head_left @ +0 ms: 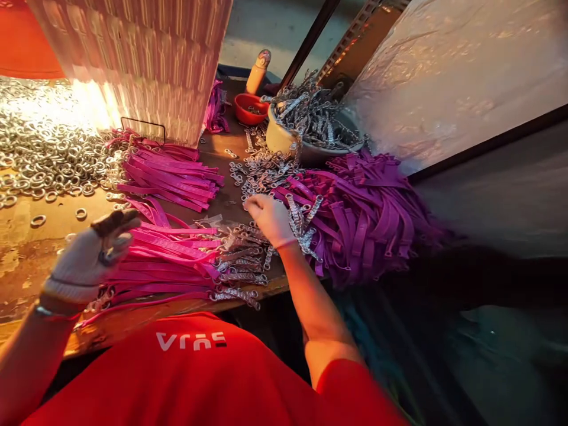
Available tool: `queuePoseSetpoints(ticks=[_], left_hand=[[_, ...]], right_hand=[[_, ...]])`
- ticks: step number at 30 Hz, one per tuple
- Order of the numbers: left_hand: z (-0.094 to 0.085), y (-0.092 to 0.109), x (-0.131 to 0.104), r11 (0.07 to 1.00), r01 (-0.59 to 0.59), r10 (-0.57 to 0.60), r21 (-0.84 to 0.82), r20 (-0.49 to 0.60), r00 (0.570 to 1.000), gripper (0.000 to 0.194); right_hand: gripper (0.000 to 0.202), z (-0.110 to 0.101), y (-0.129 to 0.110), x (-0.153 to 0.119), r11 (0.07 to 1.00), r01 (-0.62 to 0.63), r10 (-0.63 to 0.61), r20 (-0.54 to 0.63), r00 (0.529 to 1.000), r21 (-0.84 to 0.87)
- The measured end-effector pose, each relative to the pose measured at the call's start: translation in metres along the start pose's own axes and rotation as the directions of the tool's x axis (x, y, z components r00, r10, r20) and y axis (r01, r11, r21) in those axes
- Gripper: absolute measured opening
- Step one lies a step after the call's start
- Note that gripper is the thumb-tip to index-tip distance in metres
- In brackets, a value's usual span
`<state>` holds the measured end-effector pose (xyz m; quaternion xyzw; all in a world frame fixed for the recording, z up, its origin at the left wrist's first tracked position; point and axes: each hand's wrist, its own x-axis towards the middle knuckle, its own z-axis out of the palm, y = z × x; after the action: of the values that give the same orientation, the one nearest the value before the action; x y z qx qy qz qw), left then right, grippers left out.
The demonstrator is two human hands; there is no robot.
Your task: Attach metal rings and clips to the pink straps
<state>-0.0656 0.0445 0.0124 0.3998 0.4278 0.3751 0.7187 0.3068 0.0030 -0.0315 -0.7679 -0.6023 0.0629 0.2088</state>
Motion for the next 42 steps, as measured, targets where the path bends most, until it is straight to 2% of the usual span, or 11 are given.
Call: queuePoseSetpoints(ticks=[2, 5, 11, 15, 17, 22, 25, 29, 34, 38, 42], left_hand=[[0.023, -0.002, 0.01, 0.942, 0.115, -0.118, -0.316, 0.011, 0.993, 0.036], [0.053, -0.009, 0.023, 0.745, 0.184, -0.246, -0.641, -0.009, 0.969, 0.036], [0.072, -0.035, 0.022, 0.653, 0.198, -0.315, -0.731, -0.024, 0.949, 0.023], [0.07, -0.044, 0.015, 0.711, 0.15, -0.253, -0.687, -0.052, 0.966, 0.027], [0.07, -0.046, 0.013, 0.751, 0.148, -0.225, -0.644, -0.039, 0.973, 0.031], [0.073, -0.052, 0.004, 0.809, 0.036, -0.058, -0.586, -0.018, 0.998, 0.037], [0.073, -0.056, -0.006, 0.857, -0.111, 0.089, -0.503, -0.069, 0.994, 0.04], [0.066, -0.059, -0.018, 0.926, -0.291, 0.273, -0.24, -0.103, 0.956, 0.043], [0.057, -0.059, -0.027, 0.971, -0.224, 0.232, -0.088, 0.104, 0.967, 0.04], [0.06, -0.06, -0.03, 0.978, -0.209, 0.208, 0.002, 0.122, 0.971, 0.037], [0.059, -0.057, -0.022, 0.99, -0.138, 0.136, 0.021, 0.09, 0.987, 0.032]], right_hand=[[0.027, 0.016, 0.019, 0.034, 0.977, -0.188, 0.184, -0.044, 0.982, -0.106], [0.032, 0.044, 0.033, 0.065, 0.955, -0.271, 0.265, -0.064, 0.962, -0.118], [0.028, 0.05, 0.039, 0.059, 0.976, -0.21, 0.216, -0.166, 0.962, 0.054], [0.024, 0.023, 0.004, 0.021, 0.908, 0.082, 0.08, -0.363, 0.928, 0.41], [0.02, 0.014, -0.03, -0.007, 0.807, 0.199, -0.055, -0.265, 0.963, 0.556], [0.04, 0.018, -0.115, -0.065, 0.743, 0.126, -0.208, 0.048, 0.977, 0.658], [0.036, 0.025, -0.141, -0.078, 0.666, 0.059, -0.198, 0.1, 0.975, 0.744], [0.028, 0.027, -0.151, -0.086, 0.602, 0.04, -0.109, 0.032, 0.994, 0.797], [0.028, 0.026, -0.144, -0.095, 0.678, 0.113, -0.166, 0.001, 0.986, 0.727], [0.038, 0.024, -0.137, -0.088, 0.813, 0.339, -0.356, -0.057, 0.933, 0.473], [0.025, 0.019, -0.139, -0.086, 0.881, 0.438, -0.462, 0.121, 0.879, 0.18]])
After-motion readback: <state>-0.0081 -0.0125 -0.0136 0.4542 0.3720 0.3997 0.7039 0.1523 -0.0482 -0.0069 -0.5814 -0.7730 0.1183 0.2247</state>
